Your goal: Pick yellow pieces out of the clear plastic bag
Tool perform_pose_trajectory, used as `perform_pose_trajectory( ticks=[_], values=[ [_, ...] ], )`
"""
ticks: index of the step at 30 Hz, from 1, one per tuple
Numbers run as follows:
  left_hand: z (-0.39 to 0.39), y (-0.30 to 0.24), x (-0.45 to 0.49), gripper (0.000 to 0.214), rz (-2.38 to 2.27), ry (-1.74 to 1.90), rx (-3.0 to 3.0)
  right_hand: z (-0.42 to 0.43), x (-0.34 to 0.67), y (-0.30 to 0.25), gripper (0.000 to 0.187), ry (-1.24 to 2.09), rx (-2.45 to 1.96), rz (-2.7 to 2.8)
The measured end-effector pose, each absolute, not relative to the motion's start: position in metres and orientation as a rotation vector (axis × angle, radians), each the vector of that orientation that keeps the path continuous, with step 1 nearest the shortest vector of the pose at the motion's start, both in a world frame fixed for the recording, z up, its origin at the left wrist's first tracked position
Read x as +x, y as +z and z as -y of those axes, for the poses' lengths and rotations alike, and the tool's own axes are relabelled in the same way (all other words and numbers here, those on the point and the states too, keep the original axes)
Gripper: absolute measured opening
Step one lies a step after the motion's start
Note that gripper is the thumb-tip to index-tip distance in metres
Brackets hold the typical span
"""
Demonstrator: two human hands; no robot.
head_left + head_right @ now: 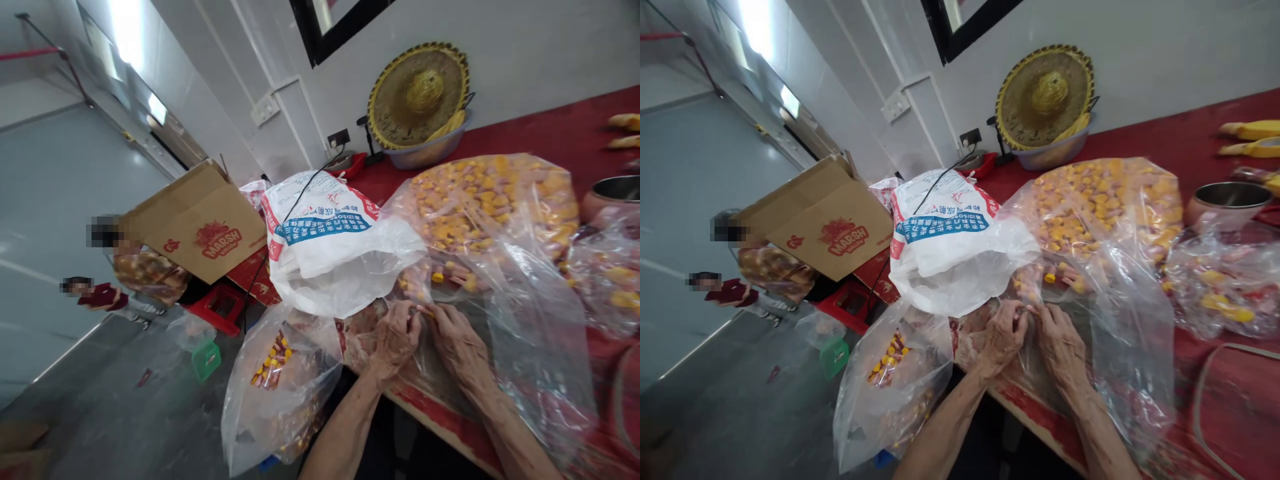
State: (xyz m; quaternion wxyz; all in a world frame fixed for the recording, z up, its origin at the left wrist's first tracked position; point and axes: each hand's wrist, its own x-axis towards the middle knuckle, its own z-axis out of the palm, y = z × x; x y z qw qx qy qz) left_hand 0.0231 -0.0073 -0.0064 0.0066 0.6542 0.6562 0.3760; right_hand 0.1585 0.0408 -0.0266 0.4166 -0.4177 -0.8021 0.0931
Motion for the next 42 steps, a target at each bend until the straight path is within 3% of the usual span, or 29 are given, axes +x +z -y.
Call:
perform_pose_trajectory(
  ticks=[5,10,15,21,33,42],
  values=[
    [0.0082,-0.0069,0.0225,0.022,-2.012,1.349,2.070,-0.0411,0.1563,-0.0253,0.040,0.248,-1.031,1.916],
    [0.0068,-0.0065,0.0241,0.022,-2.029,1.219,2.082,-0.0414,0.1570,-0.0256,0.038,0.224,-1.072,1.995],
    [0.0081,-0.0042,0.0241,0.019,-2.011,1.364,2.086,-0.0413,0.1569,-0.0231,0.036,0.209,-1.041,1.950],
    [0.0069,-0.0055,0.0239,0.019,-2.010,1.259,2.077,-0.0431,0.1564,-0.0253,0.031,0.214,-1.061,1.995],
    [0.0073,-0.0034,0.0240,0.017,-1.970,1.412,2.131,-0.0441,0.1574,-0.0234,0.039,0.186,-1.002,2.004],
    [0.0062,-0.0044,0.0237,0.018,-1.935,1.394,2.224,-0.0436,0.1567,-0.0268,0.035,0.196,-1.021,2.025]
  ],
)
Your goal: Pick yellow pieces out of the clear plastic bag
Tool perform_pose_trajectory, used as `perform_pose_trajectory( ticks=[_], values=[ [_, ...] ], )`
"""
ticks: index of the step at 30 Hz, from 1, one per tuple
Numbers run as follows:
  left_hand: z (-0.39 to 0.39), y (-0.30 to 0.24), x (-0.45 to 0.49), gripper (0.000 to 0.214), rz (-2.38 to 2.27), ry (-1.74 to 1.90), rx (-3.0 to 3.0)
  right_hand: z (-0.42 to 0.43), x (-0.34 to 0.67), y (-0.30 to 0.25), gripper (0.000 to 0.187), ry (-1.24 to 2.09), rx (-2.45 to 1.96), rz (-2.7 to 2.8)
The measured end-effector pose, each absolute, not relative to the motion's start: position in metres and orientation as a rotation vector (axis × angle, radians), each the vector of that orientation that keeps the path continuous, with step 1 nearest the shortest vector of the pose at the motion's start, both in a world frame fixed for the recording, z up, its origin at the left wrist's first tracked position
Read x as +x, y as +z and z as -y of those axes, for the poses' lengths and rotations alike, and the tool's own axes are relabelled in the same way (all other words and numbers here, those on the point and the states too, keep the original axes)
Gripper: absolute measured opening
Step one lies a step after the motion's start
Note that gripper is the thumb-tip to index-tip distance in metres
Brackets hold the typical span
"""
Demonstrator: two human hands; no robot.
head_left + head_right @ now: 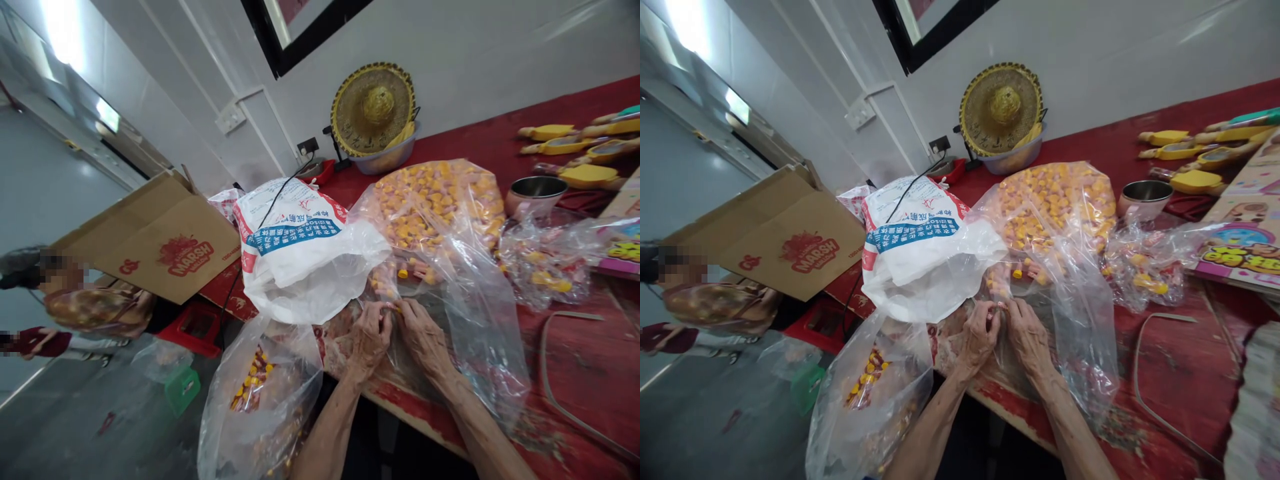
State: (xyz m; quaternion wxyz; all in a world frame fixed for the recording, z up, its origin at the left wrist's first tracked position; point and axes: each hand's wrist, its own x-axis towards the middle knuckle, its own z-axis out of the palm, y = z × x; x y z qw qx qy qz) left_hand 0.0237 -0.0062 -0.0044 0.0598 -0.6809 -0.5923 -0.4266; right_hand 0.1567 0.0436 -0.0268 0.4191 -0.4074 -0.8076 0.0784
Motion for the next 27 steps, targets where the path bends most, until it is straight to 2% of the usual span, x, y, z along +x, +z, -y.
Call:
perform_pose_trajectory(
  ticks=[4,11,21,27],
  values=[
    [0.0087,-0.0040,0.0237,0.016,1.747,-1.386,-1.963,-0.0434,0.1562,-0.0227,0.033,0.169,-0.973,1.964],
    [0.0043,-0.0062,0.0234,0.018,1.871,-1.208,-2.027,-0.0438,0.1572,-0.0214,0.035,0.167,-0.985,1.982],
    [0.0085,-0.0049,0.0229,0.014,1.811,-1.418,-1.907,-0.0447,0.1556,-0.0222,0.038,0.152,-1.036,1.889],
    [0.0037,-0.0092,0.0244,0.016,1.920,-1.337,-1.963,-0.0457,0.1565,-0.0253,0.040,0.188,-1.020,1.959]
  ],
)
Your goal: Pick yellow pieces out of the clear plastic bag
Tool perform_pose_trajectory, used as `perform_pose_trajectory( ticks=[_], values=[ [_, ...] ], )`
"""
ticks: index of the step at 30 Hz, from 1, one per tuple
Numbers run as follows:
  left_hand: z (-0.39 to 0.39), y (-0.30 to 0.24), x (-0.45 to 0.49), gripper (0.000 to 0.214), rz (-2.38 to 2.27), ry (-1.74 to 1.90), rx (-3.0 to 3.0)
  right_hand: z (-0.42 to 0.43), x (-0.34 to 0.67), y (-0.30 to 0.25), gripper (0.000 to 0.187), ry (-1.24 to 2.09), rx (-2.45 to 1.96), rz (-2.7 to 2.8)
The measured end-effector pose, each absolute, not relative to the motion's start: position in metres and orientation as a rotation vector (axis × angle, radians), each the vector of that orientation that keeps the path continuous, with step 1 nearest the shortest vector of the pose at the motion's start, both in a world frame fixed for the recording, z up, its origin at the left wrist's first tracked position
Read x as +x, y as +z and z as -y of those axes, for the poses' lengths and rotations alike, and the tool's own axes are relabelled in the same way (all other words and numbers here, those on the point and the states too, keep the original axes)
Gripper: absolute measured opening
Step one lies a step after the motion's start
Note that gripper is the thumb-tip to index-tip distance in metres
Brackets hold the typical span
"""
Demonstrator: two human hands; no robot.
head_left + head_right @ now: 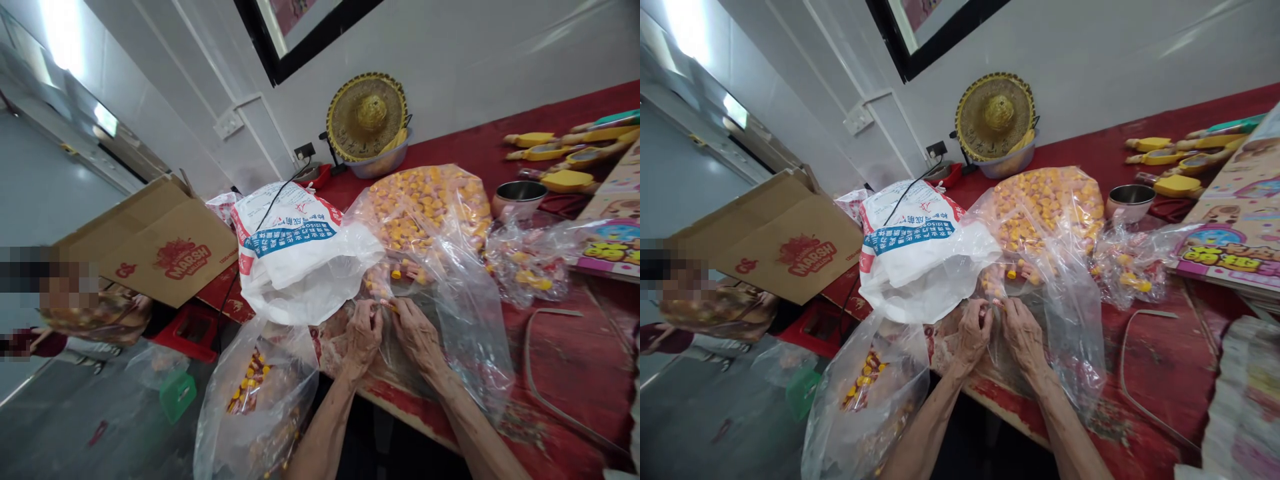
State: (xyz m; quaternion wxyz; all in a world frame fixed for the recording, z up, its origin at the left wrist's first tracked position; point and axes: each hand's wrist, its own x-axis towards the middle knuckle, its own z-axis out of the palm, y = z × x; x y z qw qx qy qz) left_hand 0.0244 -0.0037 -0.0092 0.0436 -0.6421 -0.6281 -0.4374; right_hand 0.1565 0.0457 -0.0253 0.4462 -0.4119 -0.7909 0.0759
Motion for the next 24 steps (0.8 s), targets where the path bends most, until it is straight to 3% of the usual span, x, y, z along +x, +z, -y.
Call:
perform_pose_trajectory(
  ticks=[12,24],
  values=[
    [0.0055,-0.0060,0.0247,0.020,1.853,-1.420,-1.946,-0.0431,0.1552,-0.0207,0.046,0.237,-1.031,1.948],
    [0.0063,-0.0070,0.0245,0.016,1.889,-1.389,-1.934,-0.0436,0.1584,-0.0206,0.035,0.199,-0.978,1.975]
  ],
)
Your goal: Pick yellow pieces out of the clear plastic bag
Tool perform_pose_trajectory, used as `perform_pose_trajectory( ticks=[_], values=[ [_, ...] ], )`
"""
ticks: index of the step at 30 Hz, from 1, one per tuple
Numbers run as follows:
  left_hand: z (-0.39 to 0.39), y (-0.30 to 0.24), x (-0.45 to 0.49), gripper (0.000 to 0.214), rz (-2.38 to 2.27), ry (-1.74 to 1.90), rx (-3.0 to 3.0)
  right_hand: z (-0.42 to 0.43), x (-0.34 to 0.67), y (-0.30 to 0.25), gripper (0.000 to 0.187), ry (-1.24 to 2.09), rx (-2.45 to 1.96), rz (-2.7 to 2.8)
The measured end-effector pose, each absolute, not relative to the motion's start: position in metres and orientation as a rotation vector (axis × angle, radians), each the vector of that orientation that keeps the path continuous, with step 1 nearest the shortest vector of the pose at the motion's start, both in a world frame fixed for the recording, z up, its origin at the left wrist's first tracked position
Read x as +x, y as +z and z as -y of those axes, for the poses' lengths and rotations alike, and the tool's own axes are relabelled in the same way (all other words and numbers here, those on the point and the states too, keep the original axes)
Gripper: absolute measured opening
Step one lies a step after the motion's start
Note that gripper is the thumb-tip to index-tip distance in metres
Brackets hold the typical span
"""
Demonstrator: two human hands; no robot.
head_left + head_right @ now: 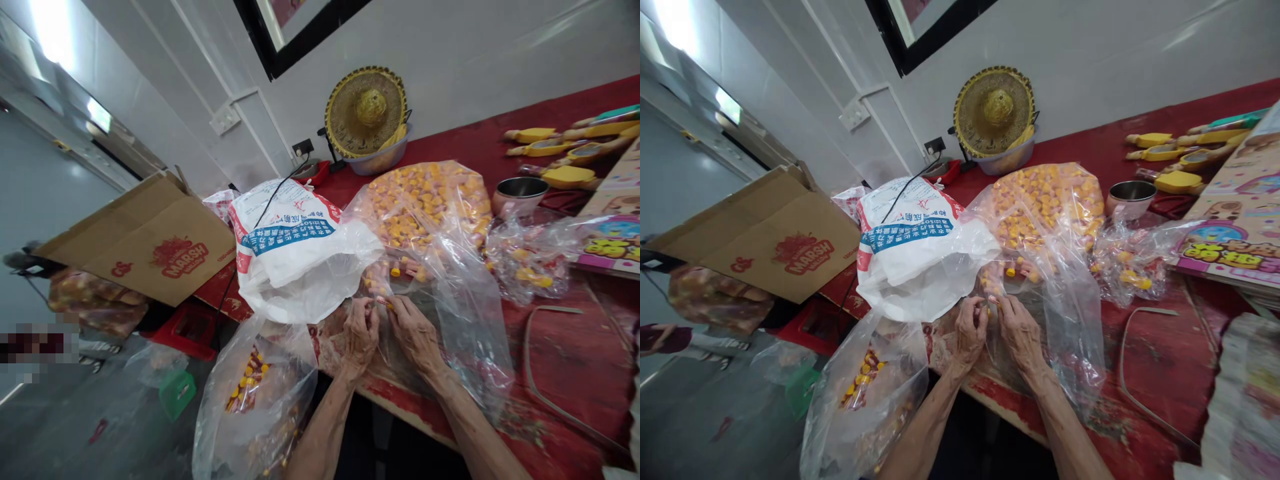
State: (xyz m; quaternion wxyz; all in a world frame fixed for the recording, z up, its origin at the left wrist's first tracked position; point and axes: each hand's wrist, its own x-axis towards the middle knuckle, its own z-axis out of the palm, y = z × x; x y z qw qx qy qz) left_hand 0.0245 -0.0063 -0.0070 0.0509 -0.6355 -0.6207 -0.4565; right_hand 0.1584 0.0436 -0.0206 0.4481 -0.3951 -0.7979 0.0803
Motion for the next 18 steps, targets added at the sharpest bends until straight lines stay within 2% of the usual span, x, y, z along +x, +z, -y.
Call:
perform_pose_trajectory(
  ticks=[5,18],
  values=[
    [0.0051,-0.0100,0.0240,0.016,1.945,-1.258,-1.981,-0.0442,0.1587,-0.0228,0.038,0.258,-1.010,2.042],
    [0.0043,-0.0118,0.0230,0.024,1.895,-1.229,-2.044,-0.0450,0.1590,-0.0249,0.037,0.226,-0.996,2.019]
  ],
)
